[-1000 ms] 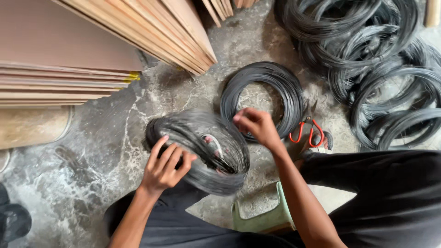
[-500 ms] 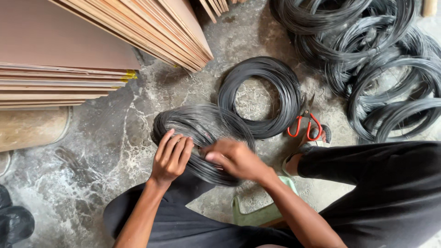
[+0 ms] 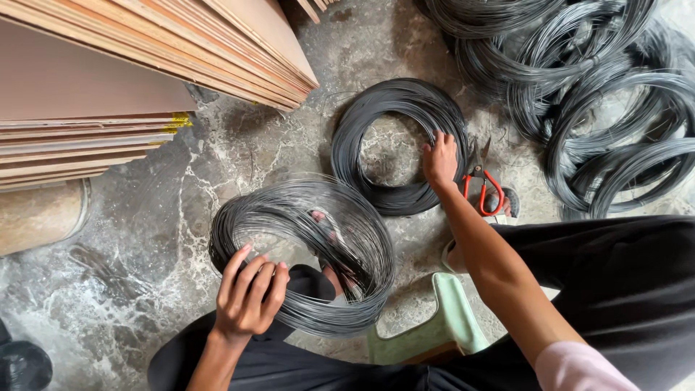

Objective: The person sits on a stool and repeatedly coils a long strand of black wire into a circular bundle by hand. They periodically lift the coil to a hanging hook to weigh it, then return it to the floor to continue coiling. Finally, they use shears to cut the wire.

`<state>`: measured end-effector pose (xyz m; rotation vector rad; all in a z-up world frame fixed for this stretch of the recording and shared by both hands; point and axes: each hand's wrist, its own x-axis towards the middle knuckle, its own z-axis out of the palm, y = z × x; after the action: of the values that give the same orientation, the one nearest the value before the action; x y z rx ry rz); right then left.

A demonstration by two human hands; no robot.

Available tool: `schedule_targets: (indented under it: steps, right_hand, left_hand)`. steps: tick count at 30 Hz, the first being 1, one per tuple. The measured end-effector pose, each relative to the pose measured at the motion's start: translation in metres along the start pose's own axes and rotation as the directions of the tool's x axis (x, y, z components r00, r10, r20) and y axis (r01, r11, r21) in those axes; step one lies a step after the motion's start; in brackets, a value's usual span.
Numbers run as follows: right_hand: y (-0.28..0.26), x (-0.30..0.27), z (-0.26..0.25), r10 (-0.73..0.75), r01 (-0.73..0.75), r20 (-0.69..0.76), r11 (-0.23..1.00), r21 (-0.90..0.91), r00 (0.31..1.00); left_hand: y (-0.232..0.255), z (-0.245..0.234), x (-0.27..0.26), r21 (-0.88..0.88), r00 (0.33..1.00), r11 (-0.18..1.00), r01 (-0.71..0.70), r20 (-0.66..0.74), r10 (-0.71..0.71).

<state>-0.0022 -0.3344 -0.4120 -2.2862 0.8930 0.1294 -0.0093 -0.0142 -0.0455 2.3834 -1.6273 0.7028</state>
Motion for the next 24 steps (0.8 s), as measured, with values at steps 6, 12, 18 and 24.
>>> schedule_targets:
  steps: [6,12,18,24]
  right_hand:
    - [0.020,0.026,0.029,-0.129,0.089,-0.113,0.949,-0.302,0.985]
    - [0.024,0.024,0.025,-0.226,0.134,-0.226,0.924,-0.359,0.948]
    - [-0.069,-0.035,-0.071,0.029,-0.265,0.306,0.583,0.769,0.952]
    - [-0.180,-0.142,-0.154,-0.367,-0.170,0.335,0.413,0.895,0.868]
  left_hand:
    - [-0.006,0.006,-0.002,0.011,1.000,1.000,0.015,0.024,-0.015]
    - [-0.008,0.010,-0.011,0.042,1.000,0.999,0.010,0.018,-0.011]
    - [-0.004,0.030,-0.014,0.088,0.978,0.996,-0.024,-0.204,0.042]
    - [0.001,0.035,-0.015,0.076,0.975,0.997,-0.012,-0.221,0.029]
